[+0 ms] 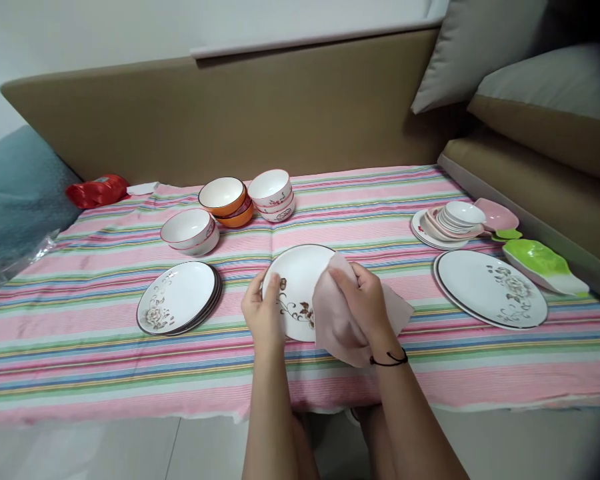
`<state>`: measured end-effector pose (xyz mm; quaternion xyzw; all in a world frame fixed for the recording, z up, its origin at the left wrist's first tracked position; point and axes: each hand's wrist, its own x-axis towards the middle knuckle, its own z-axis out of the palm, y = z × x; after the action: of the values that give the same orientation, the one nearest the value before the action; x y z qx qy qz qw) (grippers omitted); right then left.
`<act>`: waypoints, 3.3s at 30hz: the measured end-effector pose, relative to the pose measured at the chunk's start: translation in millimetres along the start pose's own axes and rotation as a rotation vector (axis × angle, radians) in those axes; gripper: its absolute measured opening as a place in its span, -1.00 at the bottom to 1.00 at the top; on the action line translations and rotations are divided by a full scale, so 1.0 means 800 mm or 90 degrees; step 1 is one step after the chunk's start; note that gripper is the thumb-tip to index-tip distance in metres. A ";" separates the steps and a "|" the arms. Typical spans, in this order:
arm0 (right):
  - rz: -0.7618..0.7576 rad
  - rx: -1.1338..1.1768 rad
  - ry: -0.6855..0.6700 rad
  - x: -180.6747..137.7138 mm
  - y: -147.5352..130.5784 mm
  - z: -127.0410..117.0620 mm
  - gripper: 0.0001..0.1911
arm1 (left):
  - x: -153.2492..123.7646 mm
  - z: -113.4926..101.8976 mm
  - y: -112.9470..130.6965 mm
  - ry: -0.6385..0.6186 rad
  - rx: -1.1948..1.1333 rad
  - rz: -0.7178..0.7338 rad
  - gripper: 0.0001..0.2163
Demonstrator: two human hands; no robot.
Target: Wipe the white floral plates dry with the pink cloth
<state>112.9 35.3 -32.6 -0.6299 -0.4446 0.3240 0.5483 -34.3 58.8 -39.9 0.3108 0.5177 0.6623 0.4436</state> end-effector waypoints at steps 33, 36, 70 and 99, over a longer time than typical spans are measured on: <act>-0.027 -0.124 -0.258 0.002 0.013 0.000 -0.53 | 0.000 -0.022 0.031 -0.437 0.301 -0.093 -0.75; -0.007 -0.094 -0.277 0.003 0.014 -0.005 -0.56 | 0.001 -0.024 0.025 -0.399 0.261 -0.137 -0.76; 0.070 0.082 -0.094 -0.006 0.012 0.010 -0.40 | -0.014 0.025 -0.004 0.185 -0.163 -0.053 -0.67; 0.089 0.080 0.000 -0.004 0.012 -0.008 -0.63 | 0.004 -0.004 0.009 -0.195 -0.023 -0.167 -0.65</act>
<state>119.3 29.8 -40.9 -0.6237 -0.3782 0.3887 0.5629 -40.4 60.0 -33.8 0.3295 0.4681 0.5531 0.6053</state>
